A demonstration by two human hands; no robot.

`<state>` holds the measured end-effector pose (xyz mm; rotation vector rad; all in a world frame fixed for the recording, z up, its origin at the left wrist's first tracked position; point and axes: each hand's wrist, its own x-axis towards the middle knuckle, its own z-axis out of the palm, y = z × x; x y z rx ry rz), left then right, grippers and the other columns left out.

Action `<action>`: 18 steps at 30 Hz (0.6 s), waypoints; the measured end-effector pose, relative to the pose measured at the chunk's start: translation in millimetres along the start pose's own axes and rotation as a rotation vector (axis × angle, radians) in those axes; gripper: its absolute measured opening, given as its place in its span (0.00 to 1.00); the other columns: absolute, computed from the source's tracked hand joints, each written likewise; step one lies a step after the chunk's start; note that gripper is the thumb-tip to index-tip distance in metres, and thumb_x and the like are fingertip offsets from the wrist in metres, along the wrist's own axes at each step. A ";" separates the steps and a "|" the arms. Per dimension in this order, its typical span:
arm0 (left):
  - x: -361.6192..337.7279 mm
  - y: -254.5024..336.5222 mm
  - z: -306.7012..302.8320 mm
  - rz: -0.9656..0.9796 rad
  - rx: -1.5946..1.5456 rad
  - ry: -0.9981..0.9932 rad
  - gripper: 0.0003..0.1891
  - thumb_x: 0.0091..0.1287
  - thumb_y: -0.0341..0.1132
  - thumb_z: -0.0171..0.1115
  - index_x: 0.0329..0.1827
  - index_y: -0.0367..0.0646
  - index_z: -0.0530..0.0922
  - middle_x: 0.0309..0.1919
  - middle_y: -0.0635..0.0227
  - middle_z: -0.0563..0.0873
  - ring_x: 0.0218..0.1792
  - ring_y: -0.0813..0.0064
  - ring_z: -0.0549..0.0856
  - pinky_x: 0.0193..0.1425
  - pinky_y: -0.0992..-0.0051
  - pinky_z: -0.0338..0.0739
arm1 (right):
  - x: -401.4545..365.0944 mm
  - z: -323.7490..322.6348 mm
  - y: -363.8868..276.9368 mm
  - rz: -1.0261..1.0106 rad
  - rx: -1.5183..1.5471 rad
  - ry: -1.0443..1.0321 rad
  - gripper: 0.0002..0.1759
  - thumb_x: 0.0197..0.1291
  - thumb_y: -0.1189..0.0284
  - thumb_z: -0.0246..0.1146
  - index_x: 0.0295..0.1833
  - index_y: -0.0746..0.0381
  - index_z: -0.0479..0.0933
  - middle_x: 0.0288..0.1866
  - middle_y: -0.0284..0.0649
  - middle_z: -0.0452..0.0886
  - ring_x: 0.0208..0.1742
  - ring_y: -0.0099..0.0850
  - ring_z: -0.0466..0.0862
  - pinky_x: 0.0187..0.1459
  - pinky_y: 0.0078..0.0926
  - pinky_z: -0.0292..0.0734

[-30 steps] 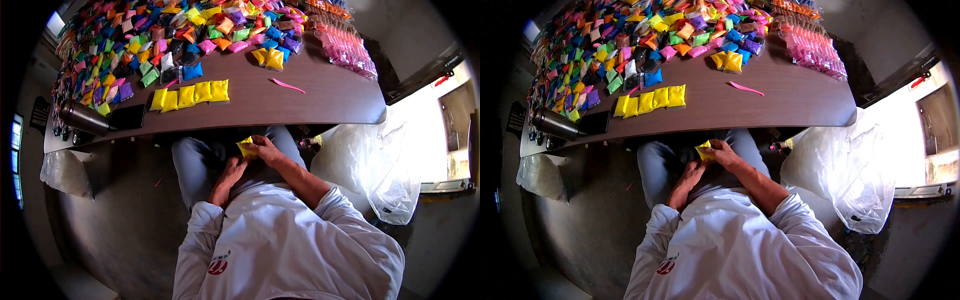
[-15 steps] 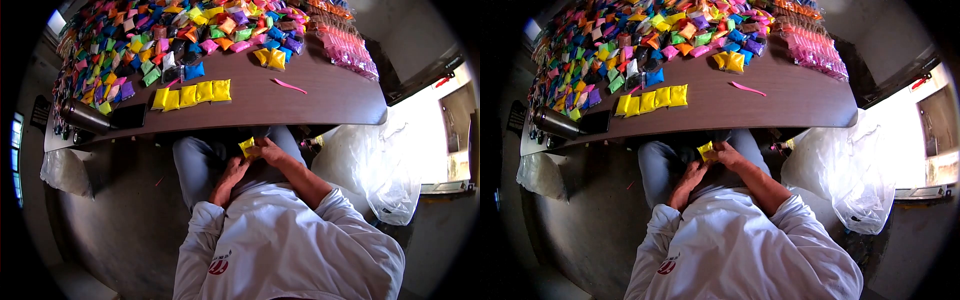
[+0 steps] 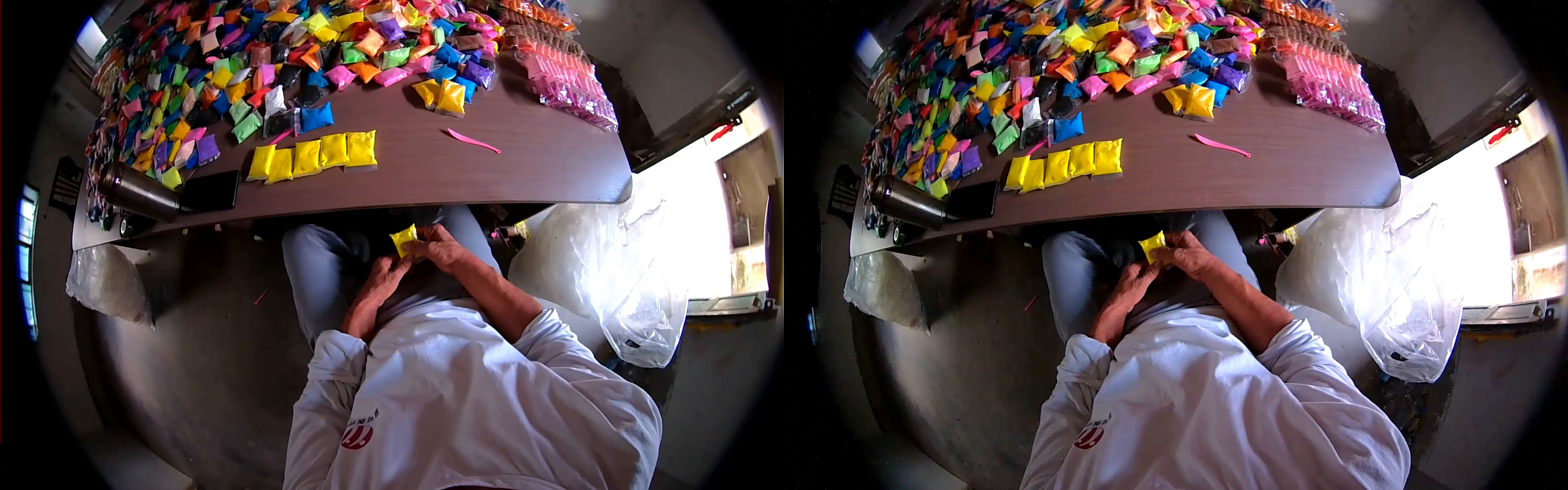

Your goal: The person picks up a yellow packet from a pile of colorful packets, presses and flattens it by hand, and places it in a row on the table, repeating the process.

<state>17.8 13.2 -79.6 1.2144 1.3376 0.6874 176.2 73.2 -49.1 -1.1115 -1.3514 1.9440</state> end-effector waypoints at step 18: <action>-3.9 5.4 2.2 0.099 -0.157 -0.014 0.23 0.59 0.56 0.55 0.31 0.41 0.78 0.25 0.72 0.78 0.27 0.79 0.74 0.34 0.79 0.68 | 0.8 -13.1 -1.8 0.132 0.364 -0.249 0.19 0.53 0.64 0.62 0.46 0.66 0.72 0.38 0.36 0.78 0.36 0.26 0.78 0.35 0.15 0.72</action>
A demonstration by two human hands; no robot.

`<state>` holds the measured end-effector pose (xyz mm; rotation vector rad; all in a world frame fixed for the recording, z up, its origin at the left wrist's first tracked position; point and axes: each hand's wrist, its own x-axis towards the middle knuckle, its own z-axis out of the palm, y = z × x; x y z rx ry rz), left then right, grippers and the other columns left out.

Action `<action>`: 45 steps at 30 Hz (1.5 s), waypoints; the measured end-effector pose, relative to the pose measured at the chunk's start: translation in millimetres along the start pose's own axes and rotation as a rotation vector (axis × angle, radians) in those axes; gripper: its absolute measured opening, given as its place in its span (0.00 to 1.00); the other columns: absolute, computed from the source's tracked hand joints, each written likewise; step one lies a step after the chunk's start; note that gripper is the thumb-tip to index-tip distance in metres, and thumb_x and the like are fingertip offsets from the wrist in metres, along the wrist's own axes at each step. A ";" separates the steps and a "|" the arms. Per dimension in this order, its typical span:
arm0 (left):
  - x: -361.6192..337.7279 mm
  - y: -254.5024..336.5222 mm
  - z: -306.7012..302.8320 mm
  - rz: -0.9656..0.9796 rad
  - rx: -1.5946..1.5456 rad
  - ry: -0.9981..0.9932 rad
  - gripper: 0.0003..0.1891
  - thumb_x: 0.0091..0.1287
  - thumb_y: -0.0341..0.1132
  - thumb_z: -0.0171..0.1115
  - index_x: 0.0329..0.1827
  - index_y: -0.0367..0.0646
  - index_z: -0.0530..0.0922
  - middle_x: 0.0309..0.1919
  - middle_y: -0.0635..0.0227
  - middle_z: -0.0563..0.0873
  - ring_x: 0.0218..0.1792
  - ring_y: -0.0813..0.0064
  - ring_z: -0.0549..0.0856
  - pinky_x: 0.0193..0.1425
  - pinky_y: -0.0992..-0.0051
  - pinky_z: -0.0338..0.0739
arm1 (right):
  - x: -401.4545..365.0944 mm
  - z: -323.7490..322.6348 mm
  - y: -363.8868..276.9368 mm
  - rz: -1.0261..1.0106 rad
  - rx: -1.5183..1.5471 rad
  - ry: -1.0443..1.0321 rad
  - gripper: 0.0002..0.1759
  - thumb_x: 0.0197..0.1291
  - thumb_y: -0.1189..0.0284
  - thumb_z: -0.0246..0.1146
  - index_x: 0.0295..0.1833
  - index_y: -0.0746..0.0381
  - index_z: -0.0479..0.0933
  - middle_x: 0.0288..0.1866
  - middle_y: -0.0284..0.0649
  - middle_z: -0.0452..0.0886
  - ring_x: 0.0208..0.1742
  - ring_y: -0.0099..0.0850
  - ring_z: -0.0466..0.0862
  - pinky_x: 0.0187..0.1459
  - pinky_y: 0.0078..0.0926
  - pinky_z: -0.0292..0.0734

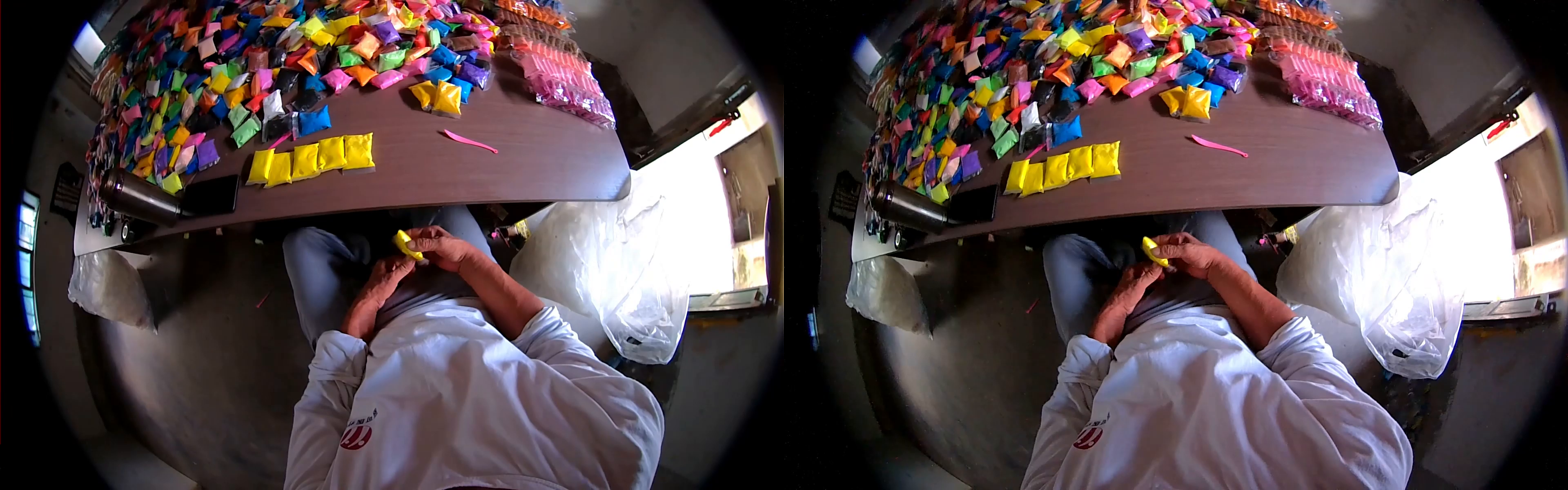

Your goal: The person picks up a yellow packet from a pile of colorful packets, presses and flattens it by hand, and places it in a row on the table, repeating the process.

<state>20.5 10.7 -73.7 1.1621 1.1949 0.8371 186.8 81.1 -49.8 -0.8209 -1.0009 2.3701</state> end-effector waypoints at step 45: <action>6.5 -21.9 -5.3 -0.092 0.086 0.102 0.29 0.59 0.58 0.52 0.35 0.33 0.76 0.30 0.57 0.80 0.36 0.66 0.78 0.41 0.71 0.71 | 4.3 0.3 7.1 -0.036 -0.238 0.207 0.12 0.51 0.68 0.64 0.36 0.66 0.77 0.25 0.34 0.77 0.21 0.20 0.73 0.24 0.16 0.67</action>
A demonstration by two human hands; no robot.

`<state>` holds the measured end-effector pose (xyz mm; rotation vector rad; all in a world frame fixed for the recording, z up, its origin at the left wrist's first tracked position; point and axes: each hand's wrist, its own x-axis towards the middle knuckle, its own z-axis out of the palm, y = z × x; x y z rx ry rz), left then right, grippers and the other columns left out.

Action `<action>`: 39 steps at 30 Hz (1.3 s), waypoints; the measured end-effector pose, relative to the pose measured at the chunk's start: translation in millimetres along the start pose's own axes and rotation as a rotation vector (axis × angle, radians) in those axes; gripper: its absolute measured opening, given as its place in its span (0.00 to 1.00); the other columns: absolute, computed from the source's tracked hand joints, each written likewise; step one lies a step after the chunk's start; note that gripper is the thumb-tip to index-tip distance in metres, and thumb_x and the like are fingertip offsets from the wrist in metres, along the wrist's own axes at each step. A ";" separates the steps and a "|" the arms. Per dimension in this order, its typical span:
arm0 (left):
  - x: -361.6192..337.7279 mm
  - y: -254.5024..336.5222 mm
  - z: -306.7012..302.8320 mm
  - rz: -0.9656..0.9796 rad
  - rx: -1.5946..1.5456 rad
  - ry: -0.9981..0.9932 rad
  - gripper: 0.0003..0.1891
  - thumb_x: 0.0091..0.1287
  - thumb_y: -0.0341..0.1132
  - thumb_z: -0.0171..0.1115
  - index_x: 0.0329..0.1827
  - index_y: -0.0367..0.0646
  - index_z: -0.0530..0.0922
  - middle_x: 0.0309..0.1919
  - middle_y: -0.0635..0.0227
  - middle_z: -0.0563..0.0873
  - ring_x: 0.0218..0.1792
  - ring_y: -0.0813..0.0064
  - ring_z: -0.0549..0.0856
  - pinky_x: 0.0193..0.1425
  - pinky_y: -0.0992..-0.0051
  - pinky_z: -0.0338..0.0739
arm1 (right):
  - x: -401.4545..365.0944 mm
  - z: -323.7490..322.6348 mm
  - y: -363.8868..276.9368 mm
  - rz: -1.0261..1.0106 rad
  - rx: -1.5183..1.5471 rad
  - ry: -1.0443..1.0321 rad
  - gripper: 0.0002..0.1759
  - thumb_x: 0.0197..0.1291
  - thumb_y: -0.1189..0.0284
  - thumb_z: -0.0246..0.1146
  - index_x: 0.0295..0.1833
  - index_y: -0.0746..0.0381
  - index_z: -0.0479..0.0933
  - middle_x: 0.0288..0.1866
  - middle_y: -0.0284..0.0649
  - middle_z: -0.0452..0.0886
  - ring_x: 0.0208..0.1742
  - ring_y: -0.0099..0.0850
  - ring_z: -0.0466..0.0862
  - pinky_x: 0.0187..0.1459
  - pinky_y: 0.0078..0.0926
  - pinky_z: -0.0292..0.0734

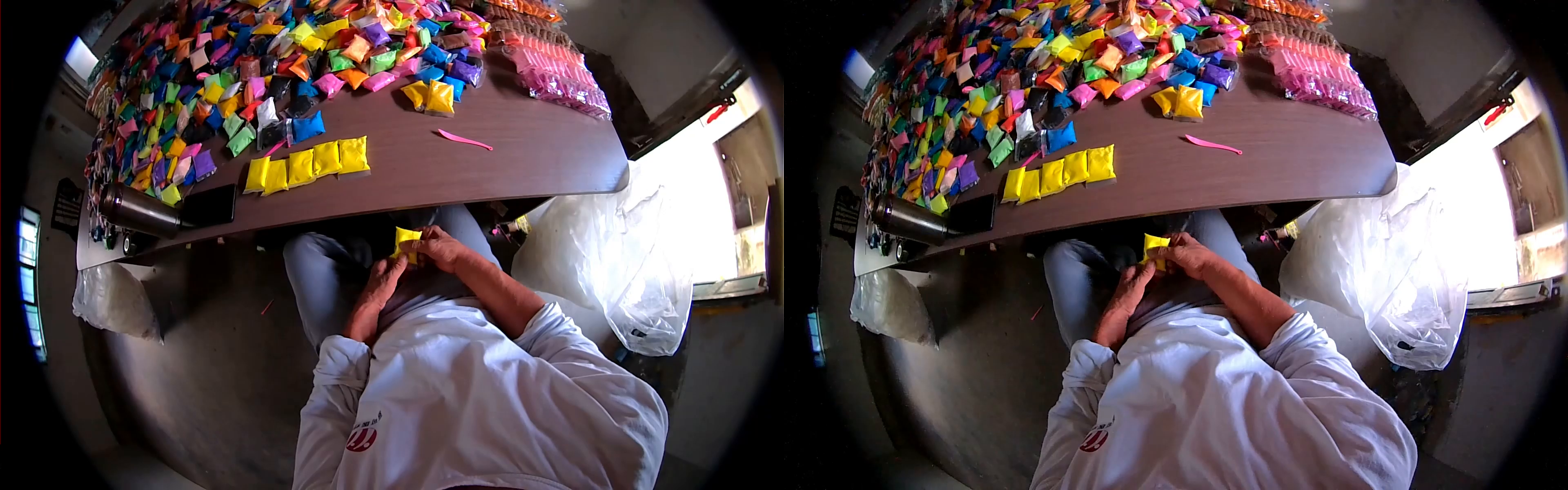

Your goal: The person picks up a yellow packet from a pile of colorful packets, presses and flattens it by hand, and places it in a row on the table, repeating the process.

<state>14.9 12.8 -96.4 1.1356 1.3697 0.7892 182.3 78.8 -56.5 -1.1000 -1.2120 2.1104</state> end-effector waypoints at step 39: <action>-8.5 16.8 4.4 0.105 0.298 0.082 0.28 0.66 0.55 0.43 0.39 0.34 0.75 0.36 0.45 0.77 0.41 0.49 0.76 0.44 0.64 0.70 | -2.7 10.3 0.0 -0.074 0.087 0.087 0.11 0.49 0.68 0.63 0.34 0.65 0.77 0.23 0.33 0.77 0.20 0.20 0.73 0.23 0.15 0.68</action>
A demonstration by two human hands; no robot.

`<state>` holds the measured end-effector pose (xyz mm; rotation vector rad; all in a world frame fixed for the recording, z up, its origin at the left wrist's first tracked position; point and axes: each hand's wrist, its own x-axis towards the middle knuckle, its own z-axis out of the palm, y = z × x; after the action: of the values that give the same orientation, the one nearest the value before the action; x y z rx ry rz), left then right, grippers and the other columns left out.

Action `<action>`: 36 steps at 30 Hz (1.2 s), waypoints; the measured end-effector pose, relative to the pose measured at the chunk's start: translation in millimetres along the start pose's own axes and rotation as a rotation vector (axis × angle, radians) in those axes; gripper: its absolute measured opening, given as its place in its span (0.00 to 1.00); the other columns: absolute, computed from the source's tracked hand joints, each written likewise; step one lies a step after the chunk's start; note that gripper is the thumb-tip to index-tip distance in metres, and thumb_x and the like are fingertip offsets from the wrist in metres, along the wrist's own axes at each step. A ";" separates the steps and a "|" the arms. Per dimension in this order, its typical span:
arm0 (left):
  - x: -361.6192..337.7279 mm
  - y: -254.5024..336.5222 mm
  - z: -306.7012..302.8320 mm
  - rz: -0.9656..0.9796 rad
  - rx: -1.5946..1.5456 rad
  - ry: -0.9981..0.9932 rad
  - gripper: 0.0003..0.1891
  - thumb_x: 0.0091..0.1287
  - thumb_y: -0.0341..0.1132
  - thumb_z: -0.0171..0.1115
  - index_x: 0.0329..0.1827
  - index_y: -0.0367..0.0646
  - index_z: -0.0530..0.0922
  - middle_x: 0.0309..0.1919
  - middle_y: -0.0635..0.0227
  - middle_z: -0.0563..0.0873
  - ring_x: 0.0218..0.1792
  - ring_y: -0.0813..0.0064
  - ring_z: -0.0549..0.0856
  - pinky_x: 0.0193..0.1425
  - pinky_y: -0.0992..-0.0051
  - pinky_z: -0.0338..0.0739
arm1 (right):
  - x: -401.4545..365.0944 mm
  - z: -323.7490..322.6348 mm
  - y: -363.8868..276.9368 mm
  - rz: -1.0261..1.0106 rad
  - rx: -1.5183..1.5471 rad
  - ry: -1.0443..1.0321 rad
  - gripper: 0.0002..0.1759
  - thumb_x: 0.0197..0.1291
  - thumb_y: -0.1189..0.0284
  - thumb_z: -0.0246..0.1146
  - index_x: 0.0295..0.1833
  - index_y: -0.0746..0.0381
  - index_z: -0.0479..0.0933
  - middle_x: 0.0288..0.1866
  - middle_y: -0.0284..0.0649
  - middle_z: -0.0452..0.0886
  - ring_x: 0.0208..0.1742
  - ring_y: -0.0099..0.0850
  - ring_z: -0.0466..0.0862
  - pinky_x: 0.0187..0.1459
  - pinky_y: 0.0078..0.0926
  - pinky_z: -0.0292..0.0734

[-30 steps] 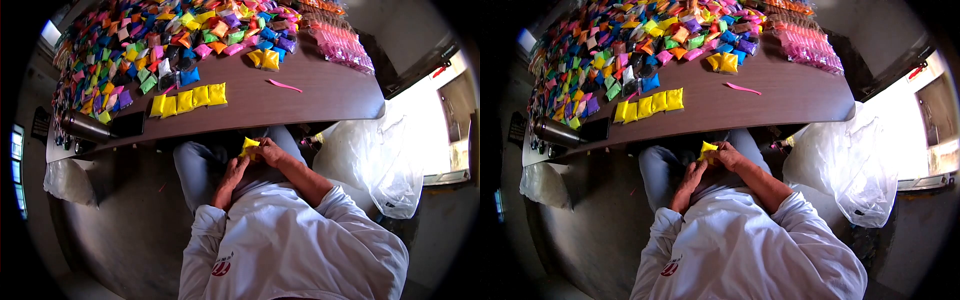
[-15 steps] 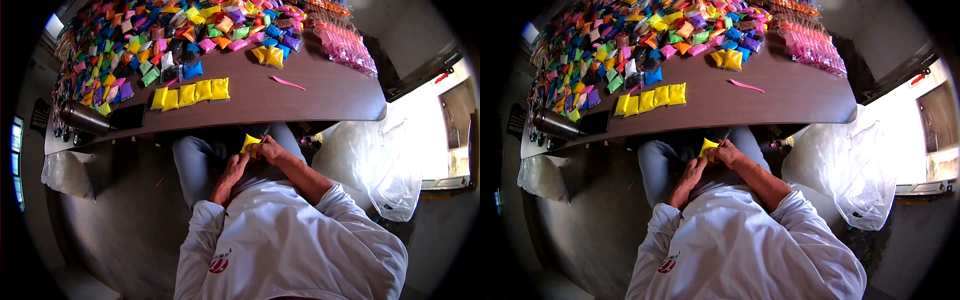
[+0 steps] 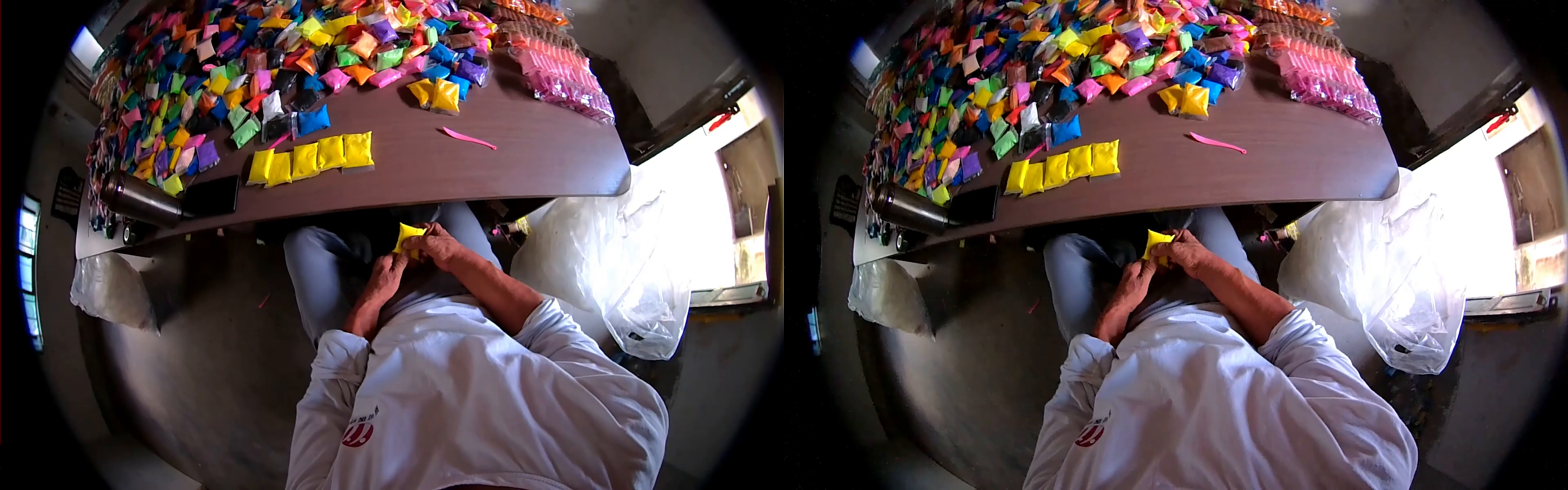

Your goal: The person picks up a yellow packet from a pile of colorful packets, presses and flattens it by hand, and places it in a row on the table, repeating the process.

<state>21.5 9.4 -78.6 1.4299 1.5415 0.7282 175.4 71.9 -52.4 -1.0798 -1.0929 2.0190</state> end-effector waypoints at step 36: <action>-6.8 27.1 -14.0 -0.053 -0.169 0.011 0.27 0.63 0.56 0.45 0.43 0.37 0.77 0.36 0.54 0.81 0.40 0.59 0.78 0.47 0.69 0.71 | 2.1 -3.6 3.5 -0.294 -0.465 0.085 0.16 0.45 0.71 0.66 0.40 0.66 0.74 0.38 0.42 0.77 0.38 0.37 0.78 0.42 0.26 0.74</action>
<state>21.0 9.2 -47.3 1.2585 1.4835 0.8151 177.0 73.2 -57.4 -1.1332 -1.6192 1.5125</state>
